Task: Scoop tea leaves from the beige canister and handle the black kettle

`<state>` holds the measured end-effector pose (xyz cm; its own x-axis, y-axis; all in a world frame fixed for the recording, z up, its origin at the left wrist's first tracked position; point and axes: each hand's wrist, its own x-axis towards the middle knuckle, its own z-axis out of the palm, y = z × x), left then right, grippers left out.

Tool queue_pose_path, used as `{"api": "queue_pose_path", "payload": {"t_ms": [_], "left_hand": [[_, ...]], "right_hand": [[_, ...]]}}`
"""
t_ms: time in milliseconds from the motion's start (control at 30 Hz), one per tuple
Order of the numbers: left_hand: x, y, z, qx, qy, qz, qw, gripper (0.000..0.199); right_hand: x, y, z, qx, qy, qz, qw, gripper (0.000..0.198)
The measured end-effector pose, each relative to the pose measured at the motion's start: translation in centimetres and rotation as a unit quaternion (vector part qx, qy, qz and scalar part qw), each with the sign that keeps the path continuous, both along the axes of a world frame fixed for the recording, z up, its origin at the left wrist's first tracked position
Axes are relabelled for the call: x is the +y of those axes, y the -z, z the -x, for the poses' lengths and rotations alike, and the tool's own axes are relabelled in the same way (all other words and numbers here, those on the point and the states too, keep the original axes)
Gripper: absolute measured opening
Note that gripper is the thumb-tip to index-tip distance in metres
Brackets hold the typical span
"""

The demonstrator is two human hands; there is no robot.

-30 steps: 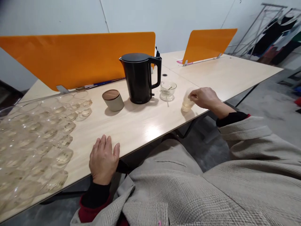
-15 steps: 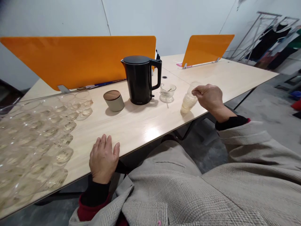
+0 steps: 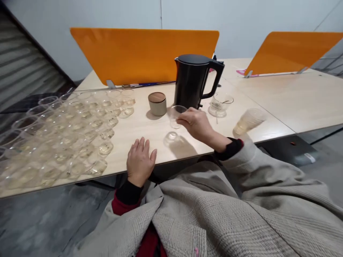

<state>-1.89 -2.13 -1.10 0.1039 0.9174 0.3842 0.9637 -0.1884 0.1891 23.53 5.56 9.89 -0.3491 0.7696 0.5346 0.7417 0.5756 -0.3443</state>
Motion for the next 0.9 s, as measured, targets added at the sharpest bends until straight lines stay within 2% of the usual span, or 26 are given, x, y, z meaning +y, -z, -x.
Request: {"api": "queue_pose_path", "payload": {"t_ms": [133,233,367,533,633,767,900], "left_hand": [[-0.1,-0.2,-0.1,-0.003,-0.003,0.016,1.000,0.053],[-0.2,-0.3,-0.2,-0.009,-0.005,0.025,1.000,0.054],[-0.2,-0.3,-0.2,-0.008,-0.003,0.026,1.000,0.055],[-0.3,-0.3,-0.2,-0.013,-0.001,0.025,1.000,0.054],[-0.3,-0.2,-0.2,-0.013,-0.007,0.023,1.000,0.054],[-0.3,-0.1,-0.2,-0.011,-0.004,0.025,1.000,0.054],[-0.3,0.1,-0.2,-0.009,-0.008,0.022,1.000,0.053]], "right_hand": [[1.9,2.1,3.8,-0.053,-0.072,0.032,0.995,0.030],[2.0,2.8,5.3,-0.093,-0.080,0.047,0.991,0.028],[1.6,3.5,5.6,-0.130,-0.072,0.062,0.987,0.025],[1.5,4.3,4.9,-0.120,-0.086,0.068,0.987,0.024],[1.2,3.9,4.5,-0.093,-0.094,0.055,0.990,0.019],[1.7,1.8,3.9,-0.028,-0.066,0.023,0.997,0.040],[6.0,0.2,4.2,-0.018,0.003,0.012,1.000,0.055]]}}
